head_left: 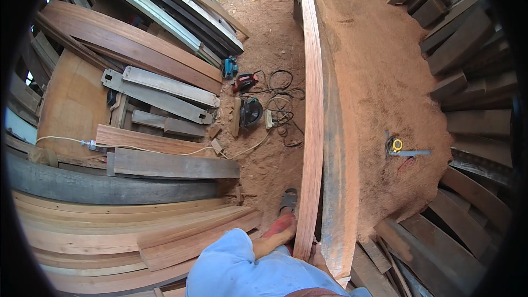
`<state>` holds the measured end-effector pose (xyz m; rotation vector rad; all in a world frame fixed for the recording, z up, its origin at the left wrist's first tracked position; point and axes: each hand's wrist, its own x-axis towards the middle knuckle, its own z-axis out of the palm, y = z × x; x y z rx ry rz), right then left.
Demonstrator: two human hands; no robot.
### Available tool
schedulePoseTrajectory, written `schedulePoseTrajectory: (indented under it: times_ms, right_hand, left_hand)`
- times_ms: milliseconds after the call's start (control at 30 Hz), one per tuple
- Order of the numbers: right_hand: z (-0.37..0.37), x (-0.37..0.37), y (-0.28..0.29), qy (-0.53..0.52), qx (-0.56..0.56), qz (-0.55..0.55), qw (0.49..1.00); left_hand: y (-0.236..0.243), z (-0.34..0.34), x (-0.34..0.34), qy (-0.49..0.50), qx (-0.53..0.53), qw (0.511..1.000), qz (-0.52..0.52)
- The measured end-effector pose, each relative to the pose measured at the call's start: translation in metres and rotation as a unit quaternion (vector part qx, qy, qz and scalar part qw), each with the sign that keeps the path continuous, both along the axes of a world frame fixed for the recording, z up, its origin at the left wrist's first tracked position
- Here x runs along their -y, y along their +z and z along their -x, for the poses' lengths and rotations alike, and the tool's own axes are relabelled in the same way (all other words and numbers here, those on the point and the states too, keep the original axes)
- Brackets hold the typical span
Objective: The person positions a long wooden plank on a support and uses a handheld circular saw to cut it. They guide the saw along the plank's length, creating sawdust, and then lift the cut piece to inspect the result.
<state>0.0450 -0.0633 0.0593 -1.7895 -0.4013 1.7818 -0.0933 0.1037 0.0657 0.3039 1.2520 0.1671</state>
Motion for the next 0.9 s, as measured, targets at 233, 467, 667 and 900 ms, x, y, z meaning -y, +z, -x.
schedulePoseTrajectory:
  times_ms: [233, 467, 667, 900]
  right_hand:
    - [0.007, -0.012, 0.01, -0.033, -0.028, 0.011, 0.999]
    - [0.009, -0.009, 0.004, -0.047, -0.054, 0.014, 0.997]
    - [0.011, 0.005, 0.003, -0.057, -0.08, 0.03, 0.995]
    - [0.01, 0.009, 0.005, -0.094, -0.131, 0.062, 0.985]
  left_hand:
    - [-0.001, 0.0, 0.012, -0.008, 0.001, 1.0, 0.003]
    - [-0.007, 0.006, 0.024, 0.002, 0.005, 1.0, -0.001]
    - [-0.007, 0.012, 0.027, 0.008, 0.004, 1.0, 0.002]
    - [-0.008, 0.013, 0.026, -0.002, 0.005, 1.0, 0.011]
